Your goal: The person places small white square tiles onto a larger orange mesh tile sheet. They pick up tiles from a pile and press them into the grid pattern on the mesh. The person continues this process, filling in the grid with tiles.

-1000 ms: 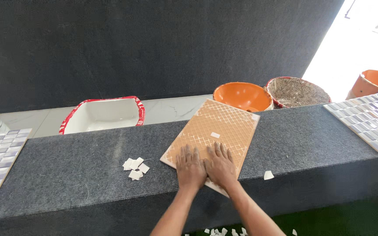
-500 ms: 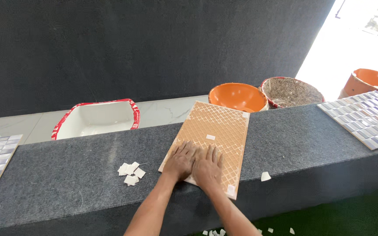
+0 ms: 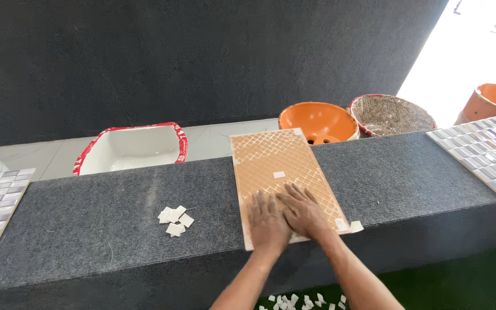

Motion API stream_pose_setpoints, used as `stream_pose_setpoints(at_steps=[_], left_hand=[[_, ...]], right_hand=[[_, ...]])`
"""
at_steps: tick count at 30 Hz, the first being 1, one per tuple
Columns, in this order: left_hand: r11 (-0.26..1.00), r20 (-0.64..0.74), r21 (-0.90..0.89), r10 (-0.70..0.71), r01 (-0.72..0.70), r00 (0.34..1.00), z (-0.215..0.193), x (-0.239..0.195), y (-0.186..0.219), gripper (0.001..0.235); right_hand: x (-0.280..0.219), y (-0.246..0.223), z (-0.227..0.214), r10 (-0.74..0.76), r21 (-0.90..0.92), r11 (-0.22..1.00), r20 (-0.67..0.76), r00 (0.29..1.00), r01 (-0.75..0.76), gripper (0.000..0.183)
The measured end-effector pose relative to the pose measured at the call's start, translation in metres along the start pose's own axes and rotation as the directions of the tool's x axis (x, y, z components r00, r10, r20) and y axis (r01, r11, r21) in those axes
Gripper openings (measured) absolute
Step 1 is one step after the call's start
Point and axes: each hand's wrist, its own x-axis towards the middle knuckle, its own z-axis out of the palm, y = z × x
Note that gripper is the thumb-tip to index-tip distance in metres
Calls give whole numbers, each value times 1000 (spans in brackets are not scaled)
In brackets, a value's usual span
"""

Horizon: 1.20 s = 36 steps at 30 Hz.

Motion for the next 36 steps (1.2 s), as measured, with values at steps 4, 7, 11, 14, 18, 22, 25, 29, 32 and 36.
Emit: stream_pose_setpoints(at_steps=[4, 7, 11, 14, 18, 22, 25, 29, 32, 36], left_hand=[[997, 41, 48, 56, -58, 998, 40, 33, -23, 55], [928, -306, 177, 367, -327, 878, 62, 72, -63, 23], [923, 99, 139, 347, -358, 933, 26, 71, -82, 41], [937, 177, 142, 293, -319, 940, 22, 70, -84, 46], [963, 158, 118, 223, -243, 962, 14, 53, -63, 46], [976, -33, 105, 193, -189, 981, 32, 36, -40, 47], [993, -98, 84, 91, -83, 991, 41, 23, -16, 49], [999, -131, 42, -10, 15, 991, 48, 14, 6, 51], [996, -199, 43, 80, -73, 977, 65, 40, -17, 43], [955, -25, 141, 267, -261, 963, 20, 67, -48, 43]], right_hand=[[2, -6, 3, 50, -12, 999, -40, 998, -50, 49], [6, -35, 15, 149, -116, 979, -152, 977, -167, 35], [-3, -86, 12, 305, -135, 936, -143, 941, -324, 47], [-1, -95, 3, 356, -64, 931, -61, 932, -360, 48], [-5, -80, -5, 309, -30, 950, -13, 951, -309, 46], [-3, -44, -1, 248, 5, 969, -17, 969, -248, 42], [0, -12, 0, 64, 112, 992, -101, 993, -52, 39], [3, 8, -7, 35, 153, 988, -90, 995, -21, 34], [10, 4, 7, 84, 73, 995, -143, 986, -74, 33], [0, -74, -18, 285, -109, 946, -169, 944, -305, 44]])
